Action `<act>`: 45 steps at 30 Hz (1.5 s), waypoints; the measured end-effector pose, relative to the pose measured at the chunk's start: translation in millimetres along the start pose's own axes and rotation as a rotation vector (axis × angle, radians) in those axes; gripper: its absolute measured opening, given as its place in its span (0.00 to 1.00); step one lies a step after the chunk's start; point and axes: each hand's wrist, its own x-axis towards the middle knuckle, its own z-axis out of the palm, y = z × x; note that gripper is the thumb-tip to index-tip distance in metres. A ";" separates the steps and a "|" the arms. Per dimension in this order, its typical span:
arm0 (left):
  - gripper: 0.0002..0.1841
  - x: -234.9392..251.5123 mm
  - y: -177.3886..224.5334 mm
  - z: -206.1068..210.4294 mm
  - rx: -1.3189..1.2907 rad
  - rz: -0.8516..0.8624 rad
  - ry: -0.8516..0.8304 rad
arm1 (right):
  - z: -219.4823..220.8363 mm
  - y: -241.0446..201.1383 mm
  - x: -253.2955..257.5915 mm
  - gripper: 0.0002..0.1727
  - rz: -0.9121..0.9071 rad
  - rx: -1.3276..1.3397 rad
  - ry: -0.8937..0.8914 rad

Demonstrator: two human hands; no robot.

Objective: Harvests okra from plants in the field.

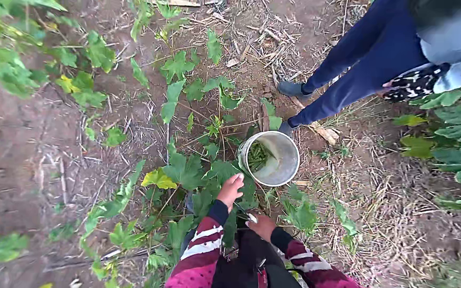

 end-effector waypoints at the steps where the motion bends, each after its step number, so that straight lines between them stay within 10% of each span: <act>1: 0.26 -3.2 -4.4 -22.7 -0.010 -0.015 0.030 | -4.5 -1.8 0.0 0.38 0.003 0.028 0.015; 12: 0.23 -37.0 -12.0 -276.4 -0.315 -0.129 0.379 | -44.0 -142.4 33.4 0.34 0.126 0.264 0.076; 25: 0.23 -53.3 84.3 -431.8 -0.465 -0.110 0.357 | -74.6 -438.3 42.1 0.33 -0.048 0.072 0.064; 35: 0.23 -17.8 138.8 -489.0 -0.488 -0.162 0.433 | -135.6 -458.0 81.0 0.26 0.029 0.512 0.264; 45: 0.22 79.8 306.4 -527.6 -0.183 -0.151 0.398 | -162.0 -458.9 124.5 0.32 0.277 0.527 0.110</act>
